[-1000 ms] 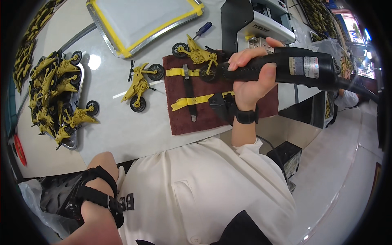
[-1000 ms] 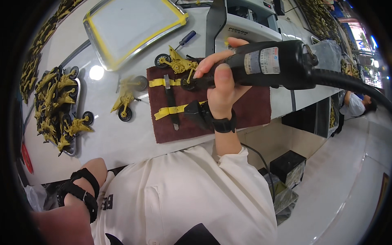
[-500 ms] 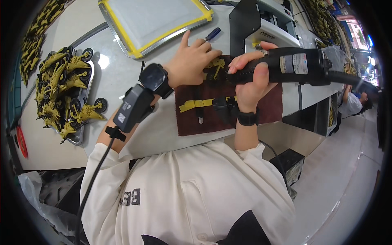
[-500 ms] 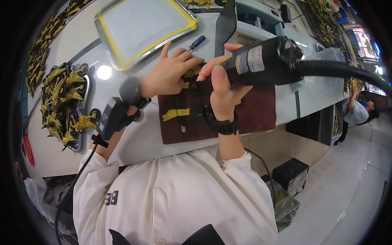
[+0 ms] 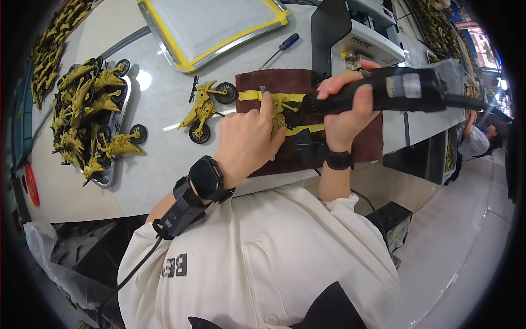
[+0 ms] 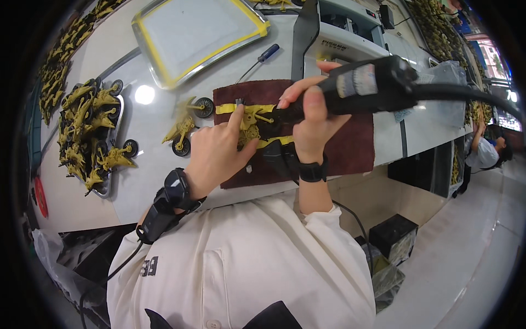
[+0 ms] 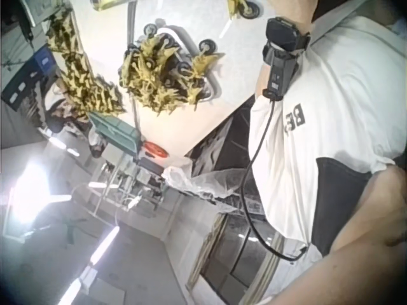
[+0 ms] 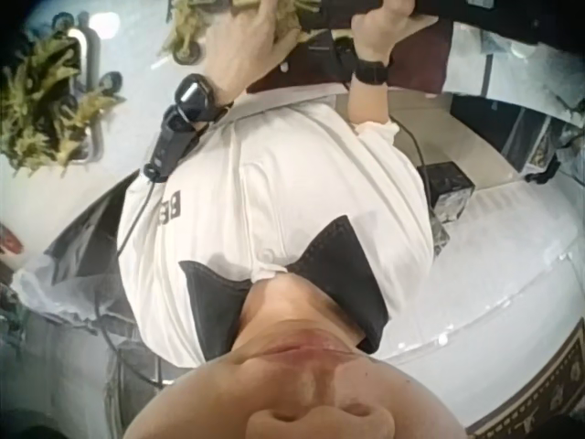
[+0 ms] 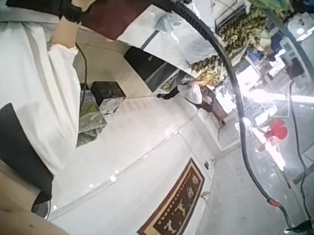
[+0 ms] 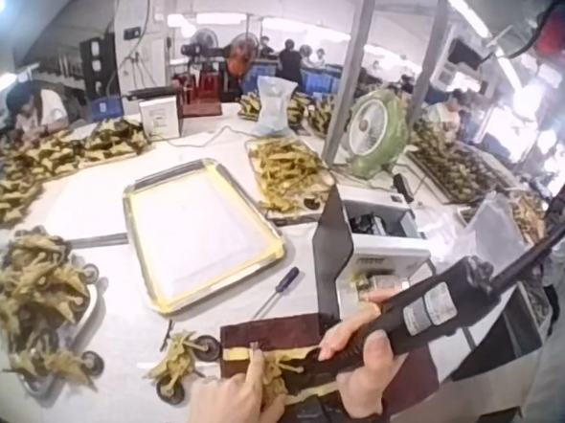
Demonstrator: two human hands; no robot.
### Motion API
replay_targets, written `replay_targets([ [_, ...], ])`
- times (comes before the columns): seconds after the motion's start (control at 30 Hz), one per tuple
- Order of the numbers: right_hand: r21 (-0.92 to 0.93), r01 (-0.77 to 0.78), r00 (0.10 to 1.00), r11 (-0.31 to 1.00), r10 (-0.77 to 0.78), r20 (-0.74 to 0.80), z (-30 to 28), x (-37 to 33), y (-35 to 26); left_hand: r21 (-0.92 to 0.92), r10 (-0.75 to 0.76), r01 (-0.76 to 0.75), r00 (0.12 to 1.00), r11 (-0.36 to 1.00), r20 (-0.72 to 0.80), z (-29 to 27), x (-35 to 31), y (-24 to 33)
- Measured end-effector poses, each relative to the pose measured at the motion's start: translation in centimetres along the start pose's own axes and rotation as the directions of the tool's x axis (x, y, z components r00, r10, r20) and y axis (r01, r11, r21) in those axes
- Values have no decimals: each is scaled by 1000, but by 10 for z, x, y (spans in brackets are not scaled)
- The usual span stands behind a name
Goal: Using an electric screwdriver to assemble small yellow toy motorcycles in a factory setting.
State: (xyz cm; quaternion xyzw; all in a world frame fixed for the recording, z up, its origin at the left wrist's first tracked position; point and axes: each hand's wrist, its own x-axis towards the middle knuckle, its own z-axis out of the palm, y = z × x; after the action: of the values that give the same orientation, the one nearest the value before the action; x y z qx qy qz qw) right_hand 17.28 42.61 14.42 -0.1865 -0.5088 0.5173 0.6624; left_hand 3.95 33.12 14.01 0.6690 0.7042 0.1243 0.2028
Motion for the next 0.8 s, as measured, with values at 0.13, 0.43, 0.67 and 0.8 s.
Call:
replay_targets([
  [0.13,47,21,999,999,-19,-29,-4,5,-13,36,22,-18,995,999,-95,10,2,0],
  [0.43,-79,-48,996,996,42,-81,-9,-6,-22,-139,514,-504,856,853,51,10,10,-32],
  [0.67,-183,-36,998,982,24,-66,-5,3,-27,-115,386,-410,904,905,-184,27,12,-31],
  [0.8,-21,57,998,998,-58,-17,-1,13,-9,-131,379,-408,903,903,-203,30,12,-30],
])
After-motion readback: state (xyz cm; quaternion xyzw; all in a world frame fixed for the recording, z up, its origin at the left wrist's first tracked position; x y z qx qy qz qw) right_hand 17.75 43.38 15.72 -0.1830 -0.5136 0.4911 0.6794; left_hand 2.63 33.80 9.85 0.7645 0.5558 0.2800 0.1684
